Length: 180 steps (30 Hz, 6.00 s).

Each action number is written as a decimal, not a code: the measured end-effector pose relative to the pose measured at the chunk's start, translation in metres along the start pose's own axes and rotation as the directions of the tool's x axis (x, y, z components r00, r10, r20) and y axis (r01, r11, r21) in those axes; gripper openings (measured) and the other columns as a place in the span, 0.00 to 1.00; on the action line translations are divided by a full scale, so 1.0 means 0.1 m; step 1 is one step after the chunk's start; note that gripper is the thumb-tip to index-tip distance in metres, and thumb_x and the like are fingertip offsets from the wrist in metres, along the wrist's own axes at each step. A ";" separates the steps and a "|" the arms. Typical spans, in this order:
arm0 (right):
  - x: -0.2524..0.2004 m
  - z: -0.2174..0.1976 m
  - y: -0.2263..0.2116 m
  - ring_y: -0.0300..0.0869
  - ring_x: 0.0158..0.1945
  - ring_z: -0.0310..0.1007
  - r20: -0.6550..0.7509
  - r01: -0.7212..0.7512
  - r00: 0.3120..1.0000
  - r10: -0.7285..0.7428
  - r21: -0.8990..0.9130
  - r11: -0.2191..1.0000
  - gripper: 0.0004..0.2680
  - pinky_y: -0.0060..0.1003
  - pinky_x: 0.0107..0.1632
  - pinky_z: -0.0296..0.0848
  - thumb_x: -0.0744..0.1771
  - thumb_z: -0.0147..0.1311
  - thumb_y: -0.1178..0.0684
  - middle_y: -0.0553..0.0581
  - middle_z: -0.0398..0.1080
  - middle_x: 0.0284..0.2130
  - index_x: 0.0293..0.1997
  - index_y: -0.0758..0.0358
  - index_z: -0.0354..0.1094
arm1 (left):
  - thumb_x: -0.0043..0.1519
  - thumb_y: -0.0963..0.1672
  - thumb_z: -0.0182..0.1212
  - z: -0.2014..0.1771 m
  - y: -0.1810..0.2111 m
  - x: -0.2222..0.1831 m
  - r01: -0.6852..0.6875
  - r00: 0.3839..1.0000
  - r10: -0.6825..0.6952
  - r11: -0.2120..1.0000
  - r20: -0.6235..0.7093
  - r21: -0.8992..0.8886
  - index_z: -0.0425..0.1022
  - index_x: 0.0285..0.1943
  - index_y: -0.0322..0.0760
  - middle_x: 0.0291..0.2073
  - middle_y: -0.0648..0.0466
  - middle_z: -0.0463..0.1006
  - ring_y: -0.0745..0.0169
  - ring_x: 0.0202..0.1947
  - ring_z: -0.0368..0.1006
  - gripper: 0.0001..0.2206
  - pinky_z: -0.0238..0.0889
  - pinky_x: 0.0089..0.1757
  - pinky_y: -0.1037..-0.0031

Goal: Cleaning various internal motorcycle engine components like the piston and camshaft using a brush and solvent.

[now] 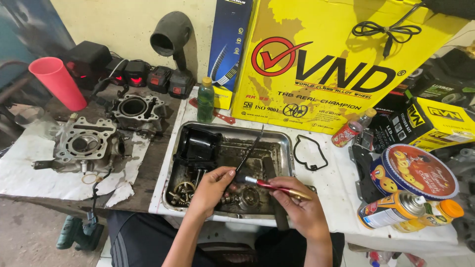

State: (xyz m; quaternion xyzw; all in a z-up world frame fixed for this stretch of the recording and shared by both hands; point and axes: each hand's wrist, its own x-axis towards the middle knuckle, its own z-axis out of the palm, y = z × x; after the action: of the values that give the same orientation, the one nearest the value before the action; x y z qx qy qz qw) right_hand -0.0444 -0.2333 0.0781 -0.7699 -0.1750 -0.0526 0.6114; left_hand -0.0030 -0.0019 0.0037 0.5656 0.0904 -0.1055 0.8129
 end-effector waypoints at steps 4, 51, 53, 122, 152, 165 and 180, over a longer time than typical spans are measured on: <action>0.03 0.01 0.22 0.46 0.47 0.80 -0.141 0.094 0.987 -0.077 0.122 0.988 0.11 0.37 0.53 0.81 0.65 0.56 0.63 0.63 0.75 0.50 0.54 0.68 0.72 | 0.67 0.40 0.57 -0.09 0.02 -0.01 -0.038 0.999 0.039 0.997 -0.011 0.063 0.83 0.53 0.26 0.32 0.51 0.79 0.67 0.28 0.67 0.12 0.61 0.31 0.80; -0.02 0.04 0.25 0.47 0.43 0.80 -0.249 -0.059 0.963 0.101 0.172 0.983 0.09 0.38 0.49 0.80 0.66 0.56 0.61 0.63 0.77 0.47 0.50 0.71 0.73 | 0.54 0.40 0.66 -0.44 0.25 -0.15 -0.169 0.956 0.292 0.624 -0.026 0.763 0.80 0.52 0.39 0.41 0.54 0.85 0.57 0.36 0.79 0.15 0.71 0.40 0.69; -0.01 0.05 0.26 0.47 0.43 0.80 -0.253 -0.073 0.961 0.116 0.172 0.982 0.09 0.38 0.49 0.81 0.66 0.56 0.62 0.62 0.77 0.47 0.50 0.71 0.73 | 0.55 0.40 0.65 -0.51 0.20 -0.14 -0.173 0.961 0.274 0.557 0.016 0.813 0.79 0.53 0.40 0.40 0.52 0.86 0.51 0.35 0.80 0.16 0.71 0.40 0.65; -0.07 0.47 1.19 0.46 0.48 0.71 -0.241 -0.233 0.947 0.212 -0.064 0.970 0.10 0.39 0.50 0.71 0.66 0.57 0.55 0.55 0.71 0.46 0.53 0.54 0.74 | 0.55 0.50 0.67 2.00 -0.30 0.74 -0.681 0.670 0.316 -0.096 0.671 0.726 0.80 0.40 0.46 0.29 0.56 0.81 0.49 0.33 0.81 0.10 0.75 0.35 0.55; -0.16 0.55 1.50 0.57 0.57 0.72 -0.031 -0.167 0.986 0.166 -0.337 0.927 0.14 0.49 0.54 0.75 0.66 0.55 0.54 0.59 0.68 0.55 0.59 0.52 0.67 | 0.57 0.49 0.70 2.36 -0.75 1.53 -0.612 0.769 -0.320 -0.121 0.553 0.781 0.81 0.49 0.44 0.45 0.52 0.84 0.42 0.50 0.77 0.13 0.52 0.51 0.44; -0.04 0.50 0.85 0.45 0.52 0.77 -0.076 -0.182 0.983 0.165 -0.441 0.879 0.11 0.39 0.51 0.76 0.65 0.55 0.57 0.49 0.69 0.58 0.52 0.56 0.75 | 0.68 0.40 0.50 1.35 0.11 1.08 -0.147 0.935 0.112 0.986 0.336 0.080 0.65 0.44 0.29 0.51 0.38 0.81 0.53 0.53 0.81 0.04 0.75 0.51 0.67; -0.03 0.21 1.03 0.48 0.42 0.77 -0.487 -0.239 0.770 0.413 0.381 0.893 0.09 0.38 0.50 0.78 0.66 0.56 0.61 0.64 0.76 0.42 0.49 0.70 0.72 | 0.71 0.43 0.47 0.19 -0.02 0.34 -0.171 0.985 0.168 0.910 -0.040 -0.377 0.67 0.63 0.31 0.53 0.42 0.80 0.51 0.52 0.79 0.14 0.70 0.36 0.73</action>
State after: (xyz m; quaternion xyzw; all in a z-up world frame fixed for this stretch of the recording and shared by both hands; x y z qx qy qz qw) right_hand -0.0154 -0.2333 -0.0226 -0.6387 0.1424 -0.1388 0.7433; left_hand 0.0300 -0.0232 -0.0008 0.4038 0.0625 -0.0134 0.9126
